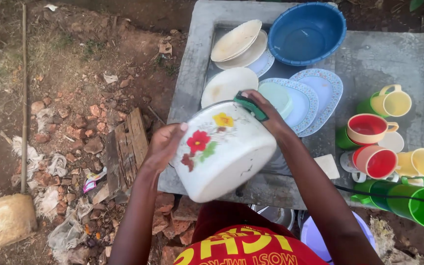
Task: Washing various dishes including plates, bowls, and a large pot using a sponge
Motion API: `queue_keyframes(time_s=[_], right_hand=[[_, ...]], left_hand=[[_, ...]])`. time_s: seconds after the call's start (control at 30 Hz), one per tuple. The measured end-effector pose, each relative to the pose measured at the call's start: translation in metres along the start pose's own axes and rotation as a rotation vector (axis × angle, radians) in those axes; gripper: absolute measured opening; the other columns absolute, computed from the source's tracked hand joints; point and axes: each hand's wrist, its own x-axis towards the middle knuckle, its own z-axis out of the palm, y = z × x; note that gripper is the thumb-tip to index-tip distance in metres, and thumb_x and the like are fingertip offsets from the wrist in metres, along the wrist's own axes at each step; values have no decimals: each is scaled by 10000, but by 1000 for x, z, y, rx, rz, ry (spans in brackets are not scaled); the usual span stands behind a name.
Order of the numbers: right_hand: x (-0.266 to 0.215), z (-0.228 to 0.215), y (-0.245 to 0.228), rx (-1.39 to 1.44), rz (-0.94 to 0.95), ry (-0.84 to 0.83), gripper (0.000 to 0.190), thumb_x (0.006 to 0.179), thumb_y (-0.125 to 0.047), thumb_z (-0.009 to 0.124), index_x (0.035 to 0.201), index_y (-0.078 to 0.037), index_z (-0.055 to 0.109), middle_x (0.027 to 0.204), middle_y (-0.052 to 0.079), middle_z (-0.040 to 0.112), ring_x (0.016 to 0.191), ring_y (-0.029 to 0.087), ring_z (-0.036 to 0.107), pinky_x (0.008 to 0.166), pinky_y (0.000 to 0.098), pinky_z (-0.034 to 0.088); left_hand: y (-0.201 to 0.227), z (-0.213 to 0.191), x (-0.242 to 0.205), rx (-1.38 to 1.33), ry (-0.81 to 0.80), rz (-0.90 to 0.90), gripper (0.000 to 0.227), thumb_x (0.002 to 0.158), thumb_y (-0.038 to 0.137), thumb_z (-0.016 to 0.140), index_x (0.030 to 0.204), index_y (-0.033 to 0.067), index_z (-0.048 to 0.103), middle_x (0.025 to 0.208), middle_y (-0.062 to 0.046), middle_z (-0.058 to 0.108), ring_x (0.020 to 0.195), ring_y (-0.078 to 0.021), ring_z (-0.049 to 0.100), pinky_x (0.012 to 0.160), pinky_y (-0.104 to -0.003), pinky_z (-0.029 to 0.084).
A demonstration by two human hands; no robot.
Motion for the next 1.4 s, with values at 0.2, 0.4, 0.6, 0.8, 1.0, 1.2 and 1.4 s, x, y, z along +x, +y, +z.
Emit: queue_keyframes(time_s=[0.2, 0.4, 0.6, 0.8, 1.0, 1.2, 1.4], right_hand=[[-67, 63, -100, -567, -143, -191, 554, 1094, -238, 401, 1647, -206, 424, 1668, 188, 411, 1525, 445, 379, 1253, 634, 252], [-89, 90, -111, -902, -288, -67, 642, 1087, -257, 434, 1613, 98, 347, 1611, 377, 387, 1494, 551, 352, 1225, 656, 277], [-74, 105, -109, -890, -262, -74, 653, 1104, -295, 373, 1620, 101, 313, 1635, 372, 342, 1509, 555, 323, 1195, 707, 275], [-4, 42, -31, -585, 171, 18, 729, 1077, -605, 311, 1468, -74, 622, 1385, 224, 677, 1305, 489, 618, 1103, 638, 453], [-58, -62, 184, -703, 70, 408, 601, 1182, -505, 370, 1284, 0, 677, 1121, 316, 684, 1111, 554, 651, 964, 652, 491], [-86, -40, 276, -1548, 200, 512, 153, 1022, -285, 649, 1070, -164, 729, 1170, 225, 606, 1254, 491, 561, 1223, 748, 110], [-64, -72, 281, -1554, 452, 287, 220, 1042, -145, 592, 1047, -181, 808, 1159, 96, 798, 1113, 304, 756, 1242, 749, -107]], left_hand=[[-36, 1, -6, 414, -26, 218, 418, 1134, 249, 582, 786, 60, 716, 513, -71, 577, 449, -115, 485, 512, -269, 414], [-13, 32, -29, 714, 128, 369, 303, 1078, 237, 634, 804, 131, 707, 587, -140, 664, 567, -137, 692, 568, -344, 513], [-21, 33, -18, 759, 180, 468, 237, 1076, 195, 649, 869, 105, 723, 603, -202, 636, 571, -327, 722, 523, -376, 509], [-38, 21, -19, 691, 212, 422, 246, 1091, 177, 620, 894, 100, 746, 587, -193, 652, 604, -239, 743, 496, -385, 496], [-35, 14, -10, 505, 272, 415, 287, 1112, 162, 591, 905, 72, 769, 625, -188, 718, 815, -99, 599, 567, -357, 547], [-50, 22, 1, 617, 206, 476, 246, 1093, 161, 635, 893, 94, 762, 655, -203, 715, 711, -178, 738, 558, -396, 540], [-38, 28, 6, 690, 210, 452, 262, 1092, 235, 655, 876, 110, 736, 674, -193, 706, 714, -235, 768, 593, -406, 556]])
